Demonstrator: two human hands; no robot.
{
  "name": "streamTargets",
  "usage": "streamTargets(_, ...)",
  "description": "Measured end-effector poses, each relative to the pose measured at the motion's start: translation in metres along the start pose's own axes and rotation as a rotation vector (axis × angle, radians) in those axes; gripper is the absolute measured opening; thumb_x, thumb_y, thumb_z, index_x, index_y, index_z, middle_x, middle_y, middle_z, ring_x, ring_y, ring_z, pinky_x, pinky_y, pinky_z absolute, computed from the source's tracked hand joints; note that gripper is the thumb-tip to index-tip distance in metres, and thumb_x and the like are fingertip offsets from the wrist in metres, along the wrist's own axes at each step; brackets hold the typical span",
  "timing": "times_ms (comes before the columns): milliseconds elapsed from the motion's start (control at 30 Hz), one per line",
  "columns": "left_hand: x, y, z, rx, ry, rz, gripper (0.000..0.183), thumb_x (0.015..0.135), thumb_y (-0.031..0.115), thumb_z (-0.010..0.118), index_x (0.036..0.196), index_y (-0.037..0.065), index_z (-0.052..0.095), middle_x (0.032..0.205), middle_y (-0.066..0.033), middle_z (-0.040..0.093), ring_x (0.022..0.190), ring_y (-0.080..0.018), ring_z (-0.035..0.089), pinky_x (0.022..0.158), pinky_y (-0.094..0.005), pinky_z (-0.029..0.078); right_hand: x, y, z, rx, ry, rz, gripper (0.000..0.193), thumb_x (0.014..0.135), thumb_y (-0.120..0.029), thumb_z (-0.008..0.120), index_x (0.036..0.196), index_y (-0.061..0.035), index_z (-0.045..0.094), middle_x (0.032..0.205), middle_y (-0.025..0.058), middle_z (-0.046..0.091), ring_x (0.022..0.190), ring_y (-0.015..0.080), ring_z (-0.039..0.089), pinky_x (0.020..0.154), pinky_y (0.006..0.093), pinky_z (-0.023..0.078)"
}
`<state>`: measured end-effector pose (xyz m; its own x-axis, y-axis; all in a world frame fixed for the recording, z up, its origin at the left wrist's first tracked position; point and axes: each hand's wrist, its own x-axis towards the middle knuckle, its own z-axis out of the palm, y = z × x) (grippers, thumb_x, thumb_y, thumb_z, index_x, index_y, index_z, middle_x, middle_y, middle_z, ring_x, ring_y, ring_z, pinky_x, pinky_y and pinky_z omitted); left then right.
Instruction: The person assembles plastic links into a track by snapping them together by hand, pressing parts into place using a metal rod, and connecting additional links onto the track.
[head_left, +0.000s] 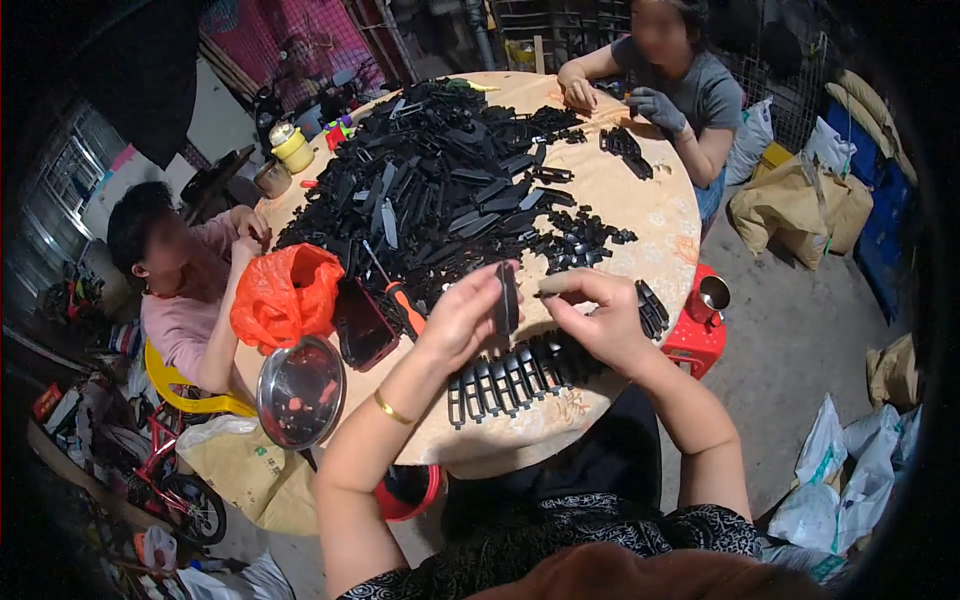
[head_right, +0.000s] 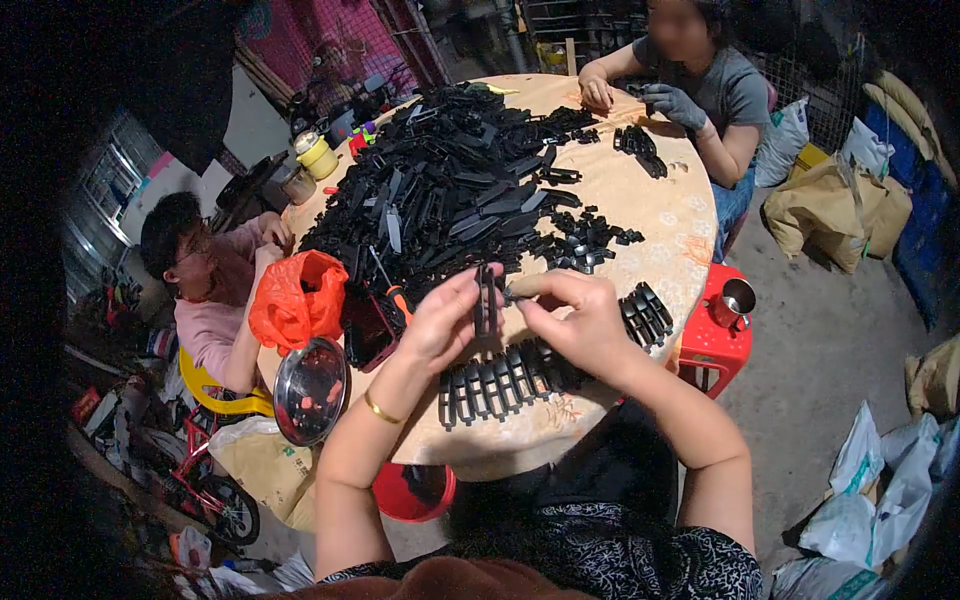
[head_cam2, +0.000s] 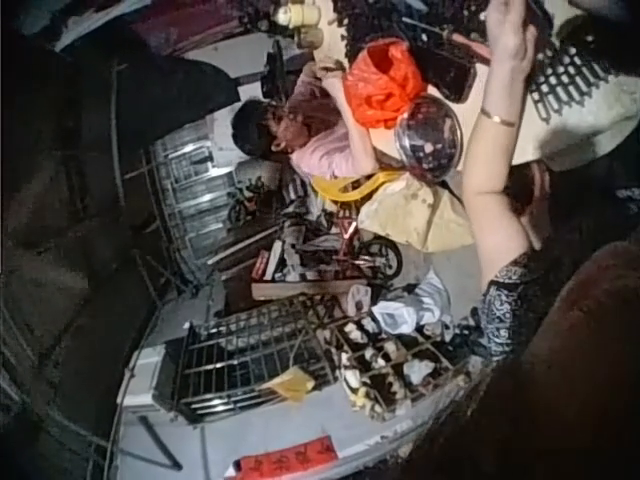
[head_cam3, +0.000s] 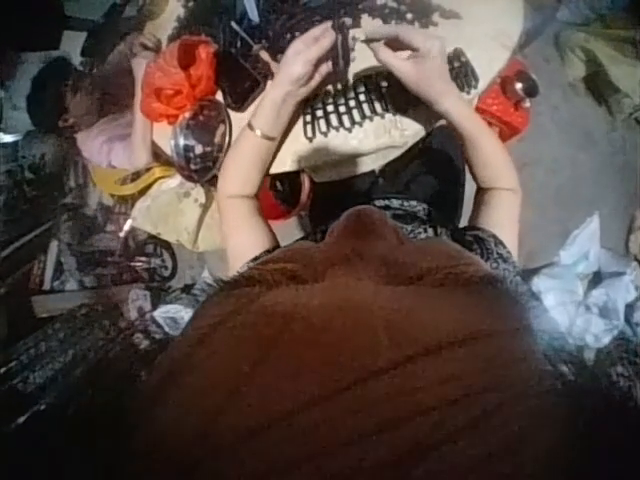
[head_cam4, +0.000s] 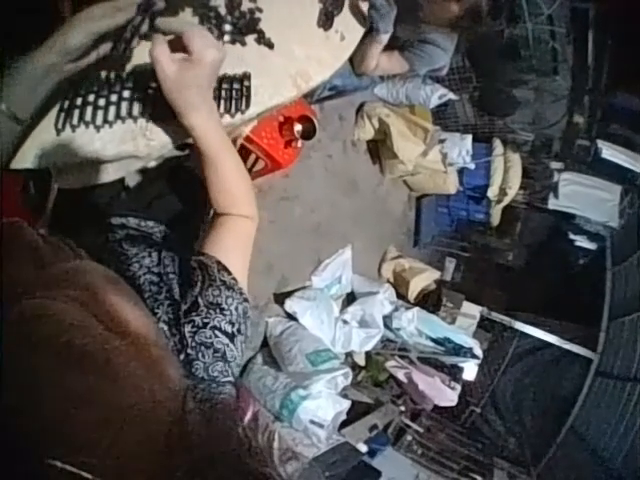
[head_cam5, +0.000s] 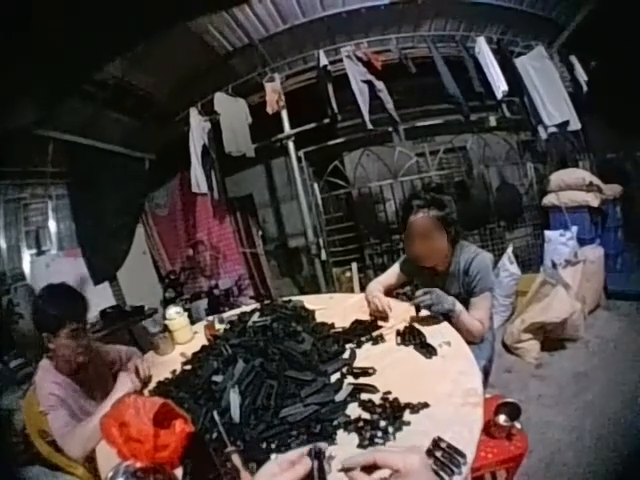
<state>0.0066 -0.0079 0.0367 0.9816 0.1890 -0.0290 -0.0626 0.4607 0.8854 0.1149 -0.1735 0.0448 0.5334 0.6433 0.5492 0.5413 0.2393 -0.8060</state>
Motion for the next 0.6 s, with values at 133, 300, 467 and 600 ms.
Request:
streamTargets(133, -0.011, -0.006, 0.015, -0.02, -0.028, 0.029, 0.035, 0.092, 0.019, 0.047, 0.122, 0.0, 0.044, 0.104, -0.0079, 0.058, 0.089, -0.0154, 0.059, 0.08, -0.0294, 0.051, 0.009, -0.004, 0.012, -0.171, 0.053, -0.266, 0.015, 0.071, -0.002, 0.064, 0.087, -0.002, 0.065, 0.076, 0.012, 0.064, 0.066, 0.0213, 0.063, 0.058, 0.0279, 0.05)
streamTargets(300, -0.016, -0.015, 0.014, 0.006, -0.002, 0.063, 0.033, 0.091, 0.017, 0.049, 0.119, 0.0, 0.046, 0.105, -0.0075, 0.058, 0.091, -0.015, 0.059, 0.081, -0.0301, 0.051, 0.006, -0.003, 0.016, -0.416, 0.048, -0.401, 0.019, 0.068, -0.004, 0.066, 0.087, -0.0041, 0.064, 0.072, 0.0093, 0.061, 0.063, 0.025, 0.06, 0.054, 0.0321, 0.049)
streamTargets(467, -0.019, -0.017, 0.015, 0.123, 0.113, 0.098, 0.033, 0.09, 0.014, 0.051, 0.12, 0.001, 0.048, 0.1, -0.0017, 0.058, 0.084, -0.0071, 0.056, 0.069, -0.0193, 0.047, 0.003, -0.008, 0.013, -0.521, -0.056, -0.432, 0.025, 0.069, -0.006, 0.065, 0.093, -0.0032, 0.062, 0.076, 0.0098, 0.06, 0.063, 0.0246, 0.059, 0.054, 0.0323, 0.048)
streamTargets(600, -0.018, -0.017, 0.006, 0.138, 0.127, 0.094, 0.032, 0.089, 0.012, 0.053, 0.119, 0.001, 0.051, 0.097, 0.001, 0.059, 0.079, -0.0047, 0.054, 0.066, -0.0171, 0.044, 0.003, -0.008, 0.014, -0.445, -0.192, -0.443, 0.028, 0.071, -0.01, 0.062, 0.098, -0.0002, 0.06, 0.088, 0.0126, 0.059, 0.077, 0.027, 0.059, 0.068, 0.0352, 0.048)
